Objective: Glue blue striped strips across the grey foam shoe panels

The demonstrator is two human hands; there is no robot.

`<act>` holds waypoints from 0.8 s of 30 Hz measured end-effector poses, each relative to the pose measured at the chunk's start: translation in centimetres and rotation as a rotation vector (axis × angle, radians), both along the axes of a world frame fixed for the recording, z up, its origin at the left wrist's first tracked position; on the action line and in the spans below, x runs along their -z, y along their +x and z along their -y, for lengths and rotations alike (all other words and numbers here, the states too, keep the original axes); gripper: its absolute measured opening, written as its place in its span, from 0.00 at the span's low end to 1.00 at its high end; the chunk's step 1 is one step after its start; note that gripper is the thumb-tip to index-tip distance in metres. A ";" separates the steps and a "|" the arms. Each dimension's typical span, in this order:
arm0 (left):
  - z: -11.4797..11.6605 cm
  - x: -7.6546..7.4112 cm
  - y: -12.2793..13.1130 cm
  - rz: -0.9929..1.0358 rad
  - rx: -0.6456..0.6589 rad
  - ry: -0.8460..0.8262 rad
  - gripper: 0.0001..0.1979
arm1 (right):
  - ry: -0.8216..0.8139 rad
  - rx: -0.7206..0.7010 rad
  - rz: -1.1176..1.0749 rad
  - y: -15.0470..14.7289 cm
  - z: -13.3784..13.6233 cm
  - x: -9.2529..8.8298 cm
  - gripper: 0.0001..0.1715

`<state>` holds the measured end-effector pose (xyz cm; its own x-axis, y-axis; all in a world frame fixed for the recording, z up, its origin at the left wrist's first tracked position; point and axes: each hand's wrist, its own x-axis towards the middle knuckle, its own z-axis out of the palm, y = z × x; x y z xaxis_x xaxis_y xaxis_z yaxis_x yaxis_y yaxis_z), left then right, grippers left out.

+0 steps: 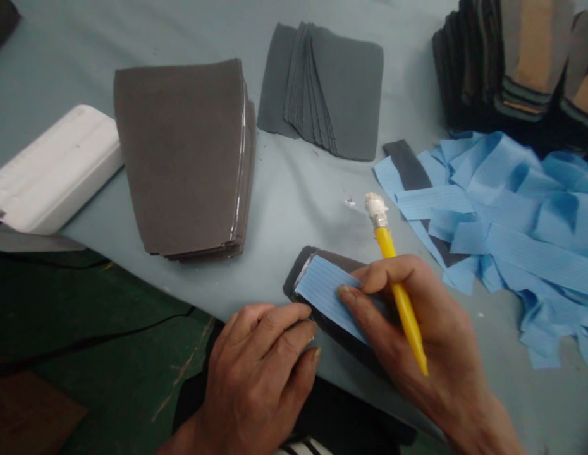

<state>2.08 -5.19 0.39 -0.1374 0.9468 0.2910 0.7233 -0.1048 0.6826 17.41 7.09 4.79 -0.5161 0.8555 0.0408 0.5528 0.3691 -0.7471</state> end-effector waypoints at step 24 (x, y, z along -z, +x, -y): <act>-0.1 0.1 0.0 -0.009 -0.009 -0.006 0.07 | -0.120 -0.011 0.022 0.8 -0.7 1.7 0.09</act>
